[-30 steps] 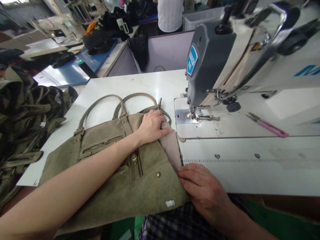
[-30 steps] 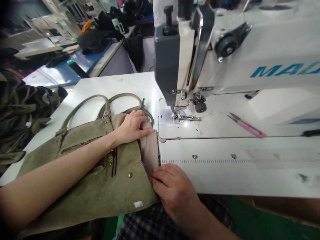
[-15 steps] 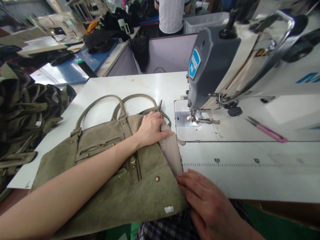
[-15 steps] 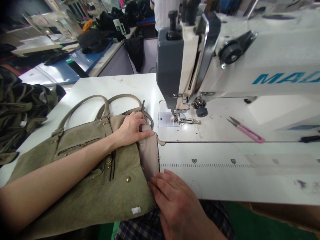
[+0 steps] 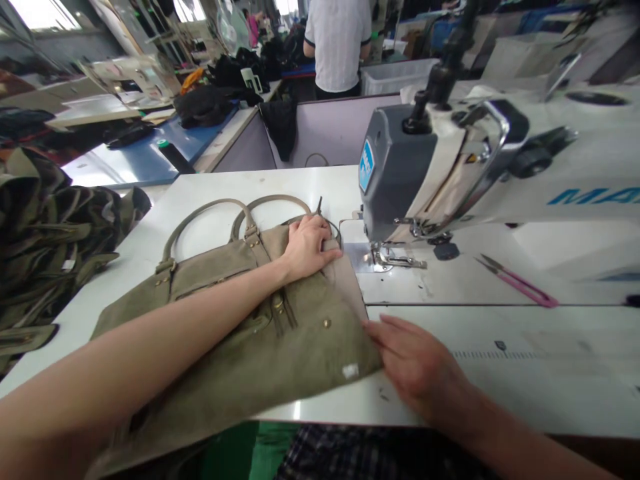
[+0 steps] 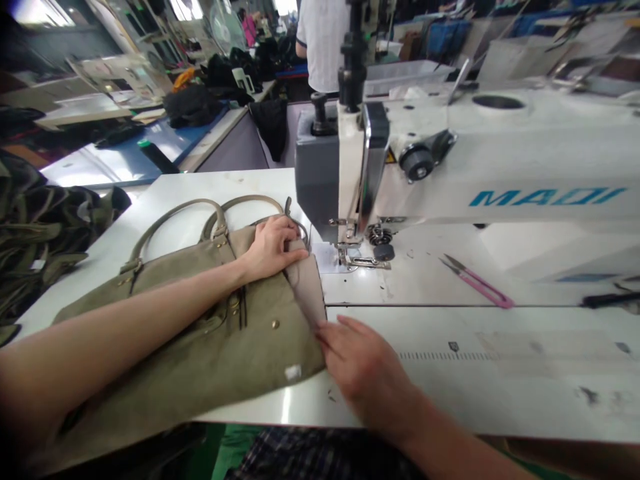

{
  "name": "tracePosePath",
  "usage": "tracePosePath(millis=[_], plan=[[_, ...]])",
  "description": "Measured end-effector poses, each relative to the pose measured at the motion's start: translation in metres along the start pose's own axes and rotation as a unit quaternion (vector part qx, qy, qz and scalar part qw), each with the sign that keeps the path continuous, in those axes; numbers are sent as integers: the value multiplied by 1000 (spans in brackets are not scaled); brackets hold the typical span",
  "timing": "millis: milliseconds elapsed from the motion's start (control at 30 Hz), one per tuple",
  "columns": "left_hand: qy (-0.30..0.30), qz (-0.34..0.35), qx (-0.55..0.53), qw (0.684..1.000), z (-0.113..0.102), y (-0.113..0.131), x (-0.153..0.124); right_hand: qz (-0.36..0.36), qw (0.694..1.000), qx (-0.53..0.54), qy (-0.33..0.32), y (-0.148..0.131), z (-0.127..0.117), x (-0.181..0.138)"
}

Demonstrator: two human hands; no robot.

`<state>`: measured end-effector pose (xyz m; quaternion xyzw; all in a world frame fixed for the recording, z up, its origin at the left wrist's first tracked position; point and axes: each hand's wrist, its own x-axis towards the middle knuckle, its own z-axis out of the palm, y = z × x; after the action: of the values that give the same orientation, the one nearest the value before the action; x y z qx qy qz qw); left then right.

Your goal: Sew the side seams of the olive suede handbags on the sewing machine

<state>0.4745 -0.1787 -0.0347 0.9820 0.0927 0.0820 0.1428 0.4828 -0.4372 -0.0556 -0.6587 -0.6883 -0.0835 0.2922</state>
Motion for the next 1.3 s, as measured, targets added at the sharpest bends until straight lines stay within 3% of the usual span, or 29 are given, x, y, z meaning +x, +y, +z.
tracePosePath(millis=[100,167,300,467,1300], plan=[[-10,19,6,1000,4,-4,51,5,999,-39,16,32,1,17],[-44,51,1,998,7,1,68,8,999,-36,18,35,0,17],[-82,105,-9,991,14,24,48,30,999,27,24,6,-10,-7],[-67,93,-15,993,17,39,18,42,998,47,10,-11,-19,-26],[-46,114,-41,992,20,27,32,32,998,44,19,-2,-13,-19]])
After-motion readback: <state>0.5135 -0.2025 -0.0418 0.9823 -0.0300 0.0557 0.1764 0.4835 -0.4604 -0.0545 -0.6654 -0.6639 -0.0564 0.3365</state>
